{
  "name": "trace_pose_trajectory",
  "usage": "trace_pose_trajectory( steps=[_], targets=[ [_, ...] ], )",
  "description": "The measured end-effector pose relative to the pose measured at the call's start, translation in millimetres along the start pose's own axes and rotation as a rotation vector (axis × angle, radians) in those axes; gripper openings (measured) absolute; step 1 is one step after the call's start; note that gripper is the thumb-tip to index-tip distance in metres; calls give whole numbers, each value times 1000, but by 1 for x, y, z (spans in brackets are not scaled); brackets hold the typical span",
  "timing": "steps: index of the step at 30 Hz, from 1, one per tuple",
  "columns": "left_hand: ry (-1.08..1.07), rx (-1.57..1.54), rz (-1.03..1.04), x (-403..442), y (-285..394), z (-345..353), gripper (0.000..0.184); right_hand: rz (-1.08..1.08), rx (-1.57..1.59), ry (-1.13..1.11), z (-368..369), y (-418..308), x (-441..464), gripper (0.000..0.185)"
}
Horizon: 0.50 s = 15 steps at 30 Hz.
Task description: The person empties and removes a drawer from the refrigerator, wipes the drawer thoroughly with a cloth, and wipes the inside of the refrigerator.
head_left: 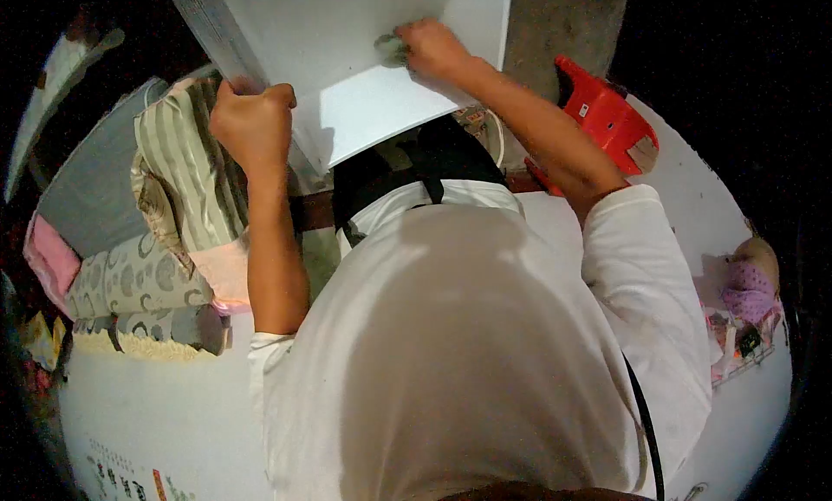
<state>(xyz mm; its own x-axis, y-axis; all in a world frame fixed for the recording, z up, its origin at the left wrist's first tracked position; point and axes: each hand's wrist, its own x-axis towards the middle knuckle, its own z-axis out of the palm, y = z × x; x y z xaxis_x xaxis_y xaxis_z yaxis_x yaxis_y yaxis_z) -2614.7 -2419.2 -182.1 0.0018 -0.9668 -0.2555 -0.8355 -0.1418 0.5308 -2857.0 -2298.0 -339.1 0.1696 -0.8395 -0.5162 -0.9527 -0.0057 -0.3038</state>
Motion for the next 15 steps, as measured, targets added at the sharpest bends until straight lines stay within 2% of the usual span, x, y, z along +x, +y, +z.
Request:
trace_pose_trajectory(
  steps=[2,3,5,6,8,12,14,15],
  targets=[
    [-16,-102,-10,1,-4,0,28,1,238,429,-45,5,13,39],
    [-22,-96,-6,1,-2,-1,28,7,244,430,-66,6,26,39],
    [-71,-115,-36,-3,5,-3,29,-49,562,488,-101,3,60,50],
    [-74,-112,-33,-5,8,-3,29,-46,565,490,-111,-9,66,50],
    [17,-193,36,-7,13,-6,31,127,162,677,-127,-37,74,41],
    [20,-169,99,-4,21,-17,30,22,192,567,-31,-64,66,38],
    [66,-333,43,-3,22,-20,29,-360,109,469,-14,-56,45,40],
    [64,-329,49,-1,18,-21,29,-356,112,475,-23,-55,45,40]
  ],
)
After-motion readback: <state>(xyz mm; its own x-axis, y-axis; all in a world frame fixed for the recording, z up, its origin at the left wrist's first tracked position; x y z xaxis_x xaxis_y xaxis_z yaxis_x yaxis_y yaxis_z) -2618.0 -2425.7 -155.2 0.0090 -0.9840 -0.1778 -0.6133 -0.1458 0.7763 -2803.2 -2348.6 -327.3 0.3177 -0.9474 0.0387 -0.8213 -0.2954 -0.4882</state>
